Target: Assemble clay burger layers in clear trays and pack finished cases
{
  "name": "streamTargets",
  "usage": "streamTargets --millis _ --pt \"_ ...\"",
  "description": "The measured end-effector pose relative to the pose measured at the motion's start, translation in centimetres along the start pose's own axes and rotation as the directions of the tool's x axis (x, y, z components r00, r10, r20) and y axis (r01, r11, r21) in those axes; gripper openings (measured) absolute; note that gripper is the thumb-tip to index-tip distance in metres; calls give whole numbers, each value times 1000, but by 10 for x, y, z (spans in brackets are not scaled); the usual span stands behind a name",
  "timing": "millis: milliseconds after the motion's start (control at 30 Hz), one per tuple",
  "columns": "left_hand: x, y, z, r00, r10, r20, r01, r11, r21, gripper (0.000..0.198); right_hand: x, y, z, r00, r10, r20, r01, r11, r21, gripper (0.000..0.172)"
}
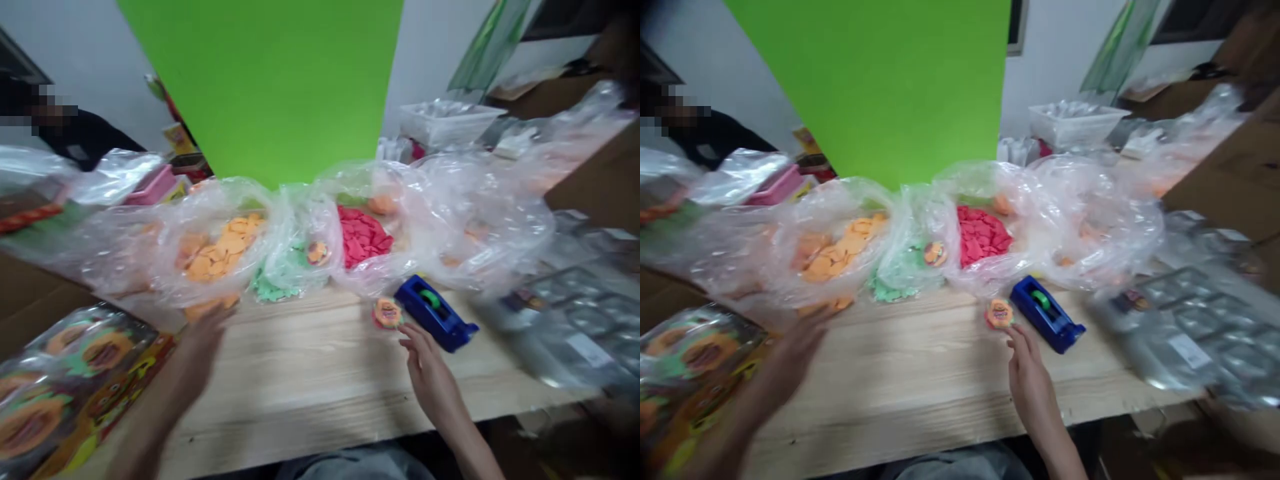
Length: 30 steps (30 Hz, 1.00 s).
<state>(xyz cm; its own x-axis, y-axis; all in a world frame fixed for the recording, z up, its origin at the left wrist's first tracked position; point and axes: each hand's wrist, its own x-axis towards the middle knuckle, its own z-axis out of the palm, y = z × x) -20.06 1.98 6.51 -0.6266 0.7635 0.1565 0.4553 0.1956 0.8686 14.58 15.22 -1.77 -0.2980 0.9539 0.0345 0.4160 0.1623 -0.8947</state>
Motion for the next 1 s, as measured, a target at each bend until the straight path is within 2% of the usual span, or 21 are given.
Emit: streamTargets --millis 33,67,100,133,167,233,267,333,400,467,533,633,733,800,900,1000 --pt "-6 5 43 994 9 106 -4 999 -43 23 2 6 2 997 64 -32 -61 995 73 36" --pt "-11 10 84 960 -20 281 63 987 -145 27 5 12 3 990 129 -50 -122 984 128 40" --pt "-15 15 124 890 -58 453 183 954 -238 33 8 18 4 982 179 -63 -166 972 167 43" --pt "-17 20 159 822 -107 559 325 894 -308 35 12 22 4 974 213 -76 -195 961 196 46" --pt "-18 24 191 797 -114 593 368 871 -326 35 16 26 4 968 236 -82 -213 951 222 48" --pt "-14 31 238 778 -131 615 417 840 -348 36 24 27 2 958 278 -73 -245 923 296 47" --pt "-12 34 254 776 -137 615 427 833 -353 37 27 26 2 955 292 -61 -256 907 333 46" --pt "-10 37 270 768 -145 624 447 819 -360 41 32 22 1 950 310 -36 -270 876 400 42" --pt "-12 38 269 761 -139 634 458 808 -371 43 32 15 2 949 313 -19 -271 847 457 40" --pt "-16 40 254 752 -130 646 471 792 -388 44 28 6 3 954 300 5 -260 818 513 40" --pt "-22 46 231 734 -125 668 501 764 -406 42 19 -9 2 962 266 56 -250 785 566 40" --pt "-28 67 191 704 -93 704 573 661 -485 35 7 -39 -7 970 173 168 -241 714 657 35" --pt "-31 99 159 743 -52 668 577 555 -599 35 -2 -72 -21 970 18 241 -200 617 761 38" --pt "-32 118 146 767 -32 641 563 512 -649 39 -8 -91 -29 972 -48 230 -161 574 803 43" --pt "-34 134 137 773 -16 634 569 458 -682 44 -15 -110 -35 981 -62 186 -121 556 823 45" --pt "-36 136 134 810 -12 587 520 478 -708 44 -18 -120 -31 983 -57 175 -113 560 820 51"
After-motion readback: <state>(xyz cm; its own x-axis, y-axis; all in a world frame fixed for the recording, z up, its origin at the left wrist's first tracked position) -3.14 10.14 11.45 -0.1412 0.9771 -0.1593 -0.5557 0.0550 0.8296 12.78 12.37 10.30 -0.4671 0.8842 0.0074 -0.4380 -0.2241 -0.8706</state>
